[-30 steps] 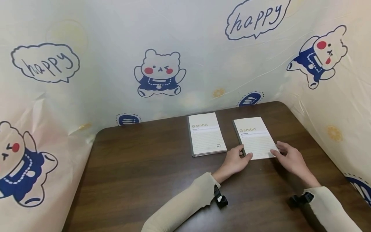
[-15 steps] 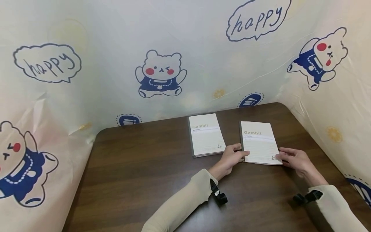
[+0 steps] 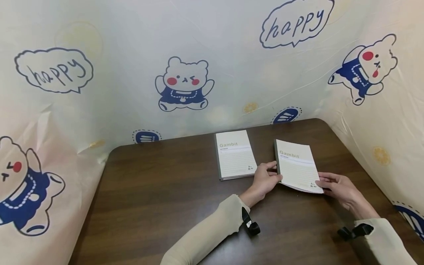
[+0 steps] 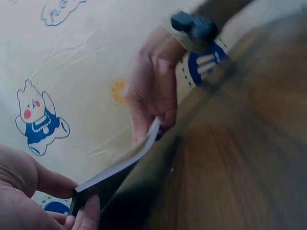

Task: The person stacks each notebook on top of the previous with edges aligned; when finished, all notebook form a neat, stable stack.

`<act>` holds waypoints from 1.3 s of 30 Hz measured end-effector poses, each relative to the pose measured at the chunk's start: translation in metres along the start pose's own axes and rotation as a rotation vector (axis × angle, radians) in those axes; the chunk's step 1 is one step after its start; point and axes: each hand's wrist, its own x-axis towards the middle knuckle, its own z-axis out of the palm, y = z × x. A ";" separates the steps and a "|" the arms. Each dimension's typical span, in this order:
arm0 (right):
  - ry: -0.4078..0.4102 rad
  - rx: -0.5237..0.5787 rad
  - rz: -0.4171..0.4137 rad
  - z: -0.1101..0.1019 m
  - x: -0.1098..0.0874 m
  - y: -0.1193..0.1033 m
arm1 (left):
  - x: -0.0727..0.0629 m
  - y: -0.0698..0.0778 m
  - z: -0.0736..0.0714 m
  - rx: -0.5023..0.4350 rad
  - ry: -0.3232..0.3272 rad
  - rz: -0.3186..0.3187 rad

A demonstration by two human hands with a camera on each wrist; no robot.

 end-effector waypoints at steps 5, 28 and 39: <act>0.014 -0.015 -0.043 0.012 -0.001 -0.011 | -0.004 0.002 -0.016 0.122 0.023 0.082; -0.101 0.018 -0.263 0.092 0.031 -0.083 | -0.014 0.011 -0.125 0.098 0.150 0.104; -0.167 0.090 -0.273 0.133 0.056 -0.089 | -0.015 -0.005 -0.165 0.163 0.210 0.088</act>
